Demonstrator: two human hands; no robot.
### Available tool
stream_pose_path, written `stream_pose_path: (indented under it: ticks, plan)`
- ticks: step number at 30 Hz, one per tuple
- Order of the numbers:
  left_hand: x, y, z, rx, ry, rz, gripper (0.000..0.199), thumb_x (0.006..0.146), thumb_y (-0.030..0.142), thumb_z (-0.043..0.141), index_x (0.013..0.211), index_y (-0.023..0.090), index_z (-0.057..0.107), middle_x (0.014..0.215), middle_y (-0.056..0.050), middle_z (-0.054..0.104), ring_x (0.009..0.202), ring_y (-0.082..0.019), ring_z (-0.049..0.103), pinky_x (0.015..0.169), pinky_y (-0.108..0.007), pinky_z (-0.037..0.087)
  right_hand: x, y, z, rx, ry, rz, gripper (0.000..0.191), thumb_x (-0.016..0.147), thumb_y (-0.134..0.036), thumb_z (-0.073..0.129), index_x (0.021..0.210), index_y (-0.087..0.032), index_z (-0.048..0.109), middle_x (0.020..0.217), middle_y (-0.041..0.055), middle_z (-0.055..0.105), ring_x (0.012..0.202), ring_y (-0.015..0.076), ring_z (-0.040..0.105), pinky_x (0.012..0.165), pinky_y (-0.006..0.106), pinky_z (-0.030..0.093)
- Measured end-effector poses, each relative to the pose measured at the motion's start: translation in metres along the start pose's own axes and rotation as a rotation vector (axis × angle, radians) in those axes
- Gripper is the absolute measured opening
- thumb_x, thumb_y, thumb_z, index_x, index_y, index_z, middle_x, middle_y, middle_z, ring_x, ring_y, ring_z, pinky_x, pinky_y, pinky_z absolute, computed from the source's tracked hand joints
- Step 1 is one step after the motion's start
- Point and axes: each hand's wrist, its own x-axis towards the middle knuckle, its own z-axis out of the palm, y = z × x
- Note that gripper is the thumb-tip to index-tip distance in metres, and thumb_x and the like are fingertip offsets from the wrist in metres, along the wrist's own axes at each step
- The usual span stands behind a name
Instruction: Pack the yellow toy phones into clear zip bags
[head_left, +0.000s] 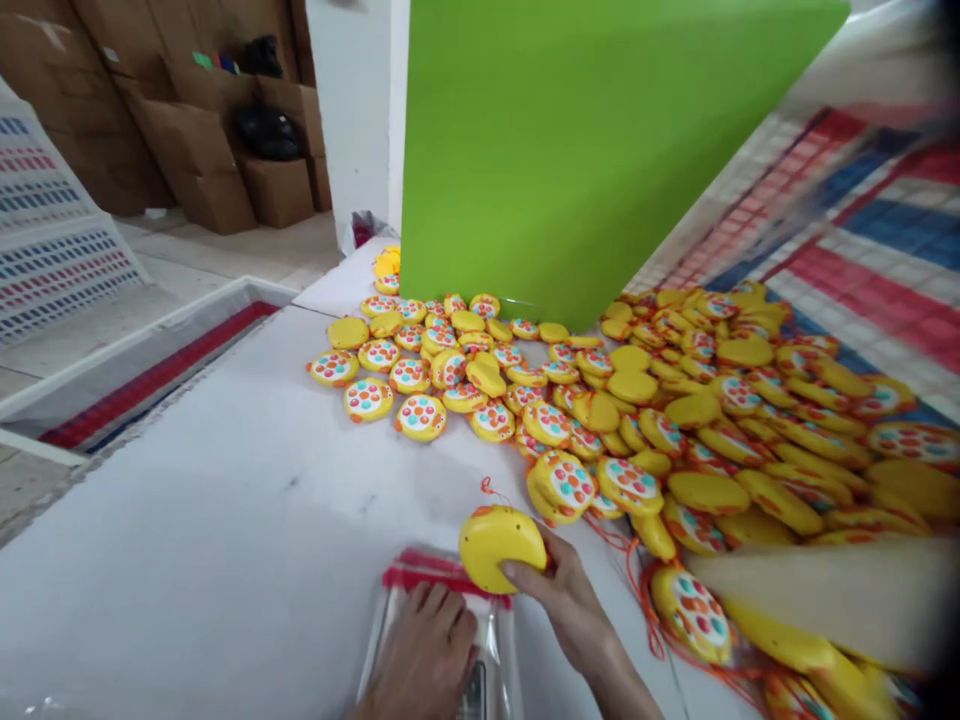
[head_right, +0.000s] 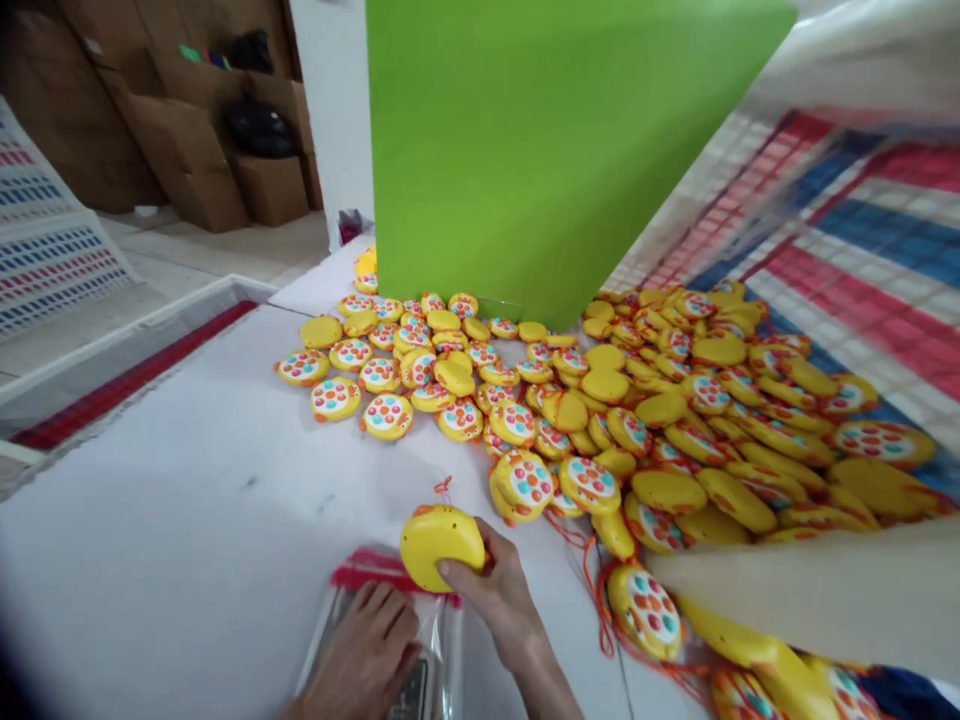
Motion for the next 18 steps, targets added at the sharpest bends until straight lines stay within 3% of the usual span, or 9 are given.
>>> stream_pose_path:
  ticks: [3,5,9,13,15,18]
  plan:
    - [0.001,0.003,-0.016,-0.169,-0.095,-0.096,0.032,0.075,0.012,0.052,0.106,0.021,0.052,0.102,-0.006,0.060,0.092,-0.024,0.053,0.081,-0.039,0.044,-0.010,0.005,-0.004,-0.013,-0.048,0.051,0.040,0.059,-0.041,0.074,0.089,-0.016,0.063,0.076,0.0029,0.064,0.071,0.0185,0.058,0.064,0.028,0.047]
    - [-0.003,0.002,-0.022,-0.295,-0.120,-0.150,0.040,0.074,0.008,0.051,0.111,0.022,0.048,0.110,-0.006,0.057,0.099,-0.024,0.051,0.085,-0.039,0.044,-0.018,0.011,-0.009,-0.037,-0.085,0.076,0.037,0.060,-0.042,0.073,0.085,-0.016,0.063,0.074,0.0027,0.063,0.070,0.0183,0.057,0.063,0.027,0.046]
    - [-0.013,-0.004,-0.024,-0.427,-0.090,-0.242,0.040,0.074,0.004,0.047,0.110,0.022,0.046,0.112,-0.006,0.056,0.104,-0.022,0.050,0.090,-0.039,0.043,-0.037,0.023,-0.020,-0.191,-0.122,0.123,0.036,0.069,-0.044,0.065,0.089,-0.015,0.060,0.076,0.0035,0.061,0.070,0.0178,0.055,0.061,0.026,0.045]
    - [-0.013,-0.007,-0.025,-0.430,-0.068,-0.218,0.056,0.077,0.004,0.046,0.128,0.022,0.034,0.117,-0.007,0.055,0.105,-0.022,0.050,0.091,-0.040,0.043,-0.058,0.021,-0.020,-0.380,-0.226,0.084,0.032,0.078,-0.042,0.056,0.095,-0.015,0.057,0.080,0.0033,0.060,0.072,0.0168,0.054,0.063,0.025,0.045]
    - [-0.008,-0.007,-0.027,-0.395,-0.110,-0.166,0.051,0.078,0.004,0.044,0.125,0.023,0.041,0.110,-0.006,0.059,0.099,-0.023,0.052,0.087,-0.042,0.044,-0.068,0.011,-0.016,-0.472,-0.304,0.111,0.030,0.077,-0.038,0.057,0.097,-0.016,0.057,0.085,0.0040,0.062,0.076,0.0182,0.056,0.068,0.026,0.046]
    - [0.000,-0.006,-0.033,-0.326,-0.145,-0.112,0.030,0.082,0.006,0.041,0.103,0.020,0.058,0.091,-0.005,0.062,0.085,-0.022,0.053,0.077,-0.039,0.047,-0.080,-0.006,-0.014,-0.566,-0.354,0.226,0.029,0.069,-0.027,0.062,0.097,-0.020,0.061,0.092,0.0036,0.066,0.084,0.0210,0.058,0.075,0.027,0.046]
